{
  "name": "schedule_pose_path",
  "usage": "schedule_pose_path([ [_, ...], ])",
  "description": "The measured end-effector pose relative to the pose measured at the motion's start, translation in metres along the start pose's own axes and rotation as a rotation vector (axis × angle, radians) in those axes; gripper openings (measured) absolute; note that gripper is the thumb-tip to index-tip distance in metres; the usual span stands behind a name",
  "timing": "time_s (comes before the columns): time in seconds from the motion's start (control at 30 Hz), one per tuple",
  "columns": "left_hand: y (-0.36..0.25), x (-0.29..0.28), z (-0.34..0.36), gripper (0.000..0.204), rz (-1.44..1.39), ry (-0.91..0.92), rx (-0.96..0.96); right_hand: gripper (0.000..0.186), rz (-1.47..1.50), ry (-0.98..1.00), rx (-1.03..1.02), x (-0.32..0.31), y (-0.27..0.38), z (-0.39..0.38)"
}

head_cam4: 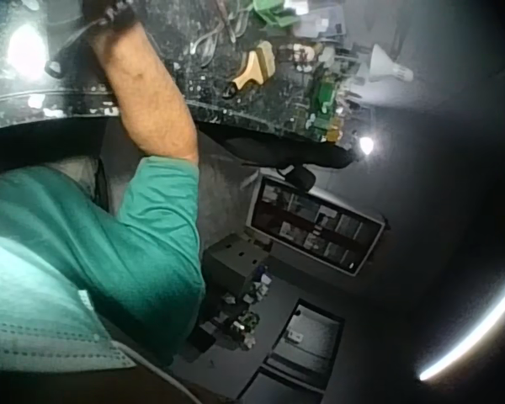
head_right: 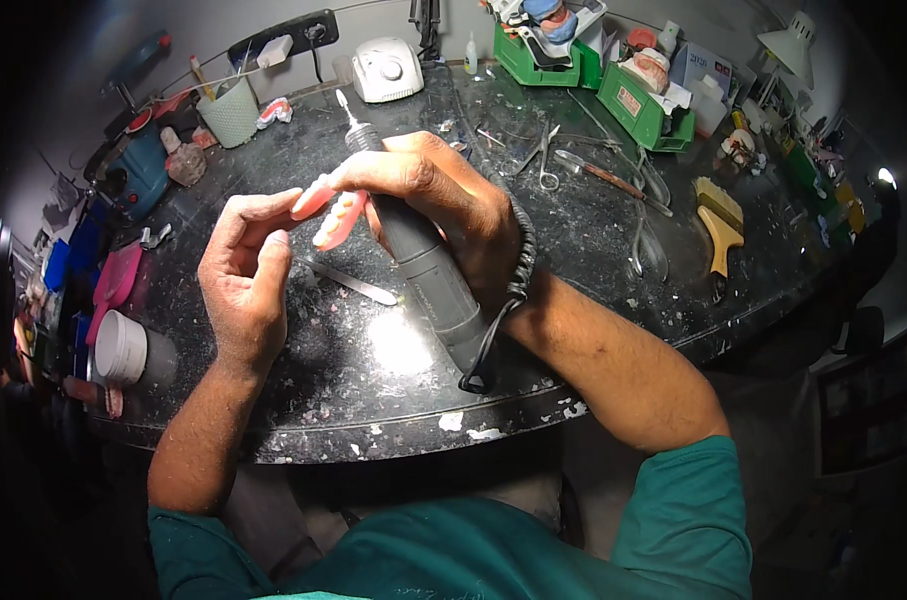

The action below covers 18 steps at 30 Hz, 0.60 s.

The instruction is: The person shapes and trims a dental prosthesis using a handheld rotary tool, rotating the prosthesis to grind along its edges and surfaces.

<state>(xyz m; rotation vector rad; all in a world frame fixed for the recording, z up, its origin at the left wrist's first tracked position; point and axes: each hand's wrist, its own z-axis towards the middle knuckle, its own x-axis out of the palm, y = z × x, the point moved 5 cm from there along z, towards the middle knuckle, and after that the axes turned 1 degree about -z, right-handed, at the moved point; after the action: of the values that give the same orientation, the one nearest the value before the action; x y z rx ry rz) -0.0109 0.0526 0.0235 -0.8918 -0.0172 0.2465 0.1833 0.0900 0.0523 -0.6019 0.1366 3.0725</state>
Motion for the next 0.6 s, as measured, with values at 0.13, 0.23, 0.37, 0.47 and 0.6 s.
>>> schedule_pose_path([
  [0.13, -0.004, 0.008, -0.001, 0.016, 0.028, 0.058, -0.077, 0.042, -0.044, -0.025, -0.07, 0.001, 0.004, 0.001],
  [0.23, -0.002, 0.009, -0.001, 0.017, 0.019, 0.073, -0.167, 0.042, -0.026, -0.026, -0.077, 0.001, 0.003, -0.001],
  [0.37, 0.004, 0.011, 0.0, 0.026, -0.09, 0.163, -0.237, 0.033, 0.132, -0.069, 0.037, 0.002, 0.001, 0.0],
  [0.47, 0.006, 0.016, -0.001, 0.031, -0.195, 0.207, -0.292, 0.026, 0.153, -0.128, 0.122, 0.003, -0.008, -0.004],
  [0.6, 0.004, 0.019, -0.001, 0.032, -0.248, 0.272, -0.331, 0.029, 0.284, -0.185, 0.221, 0.003, -0.016, -0.007],
])
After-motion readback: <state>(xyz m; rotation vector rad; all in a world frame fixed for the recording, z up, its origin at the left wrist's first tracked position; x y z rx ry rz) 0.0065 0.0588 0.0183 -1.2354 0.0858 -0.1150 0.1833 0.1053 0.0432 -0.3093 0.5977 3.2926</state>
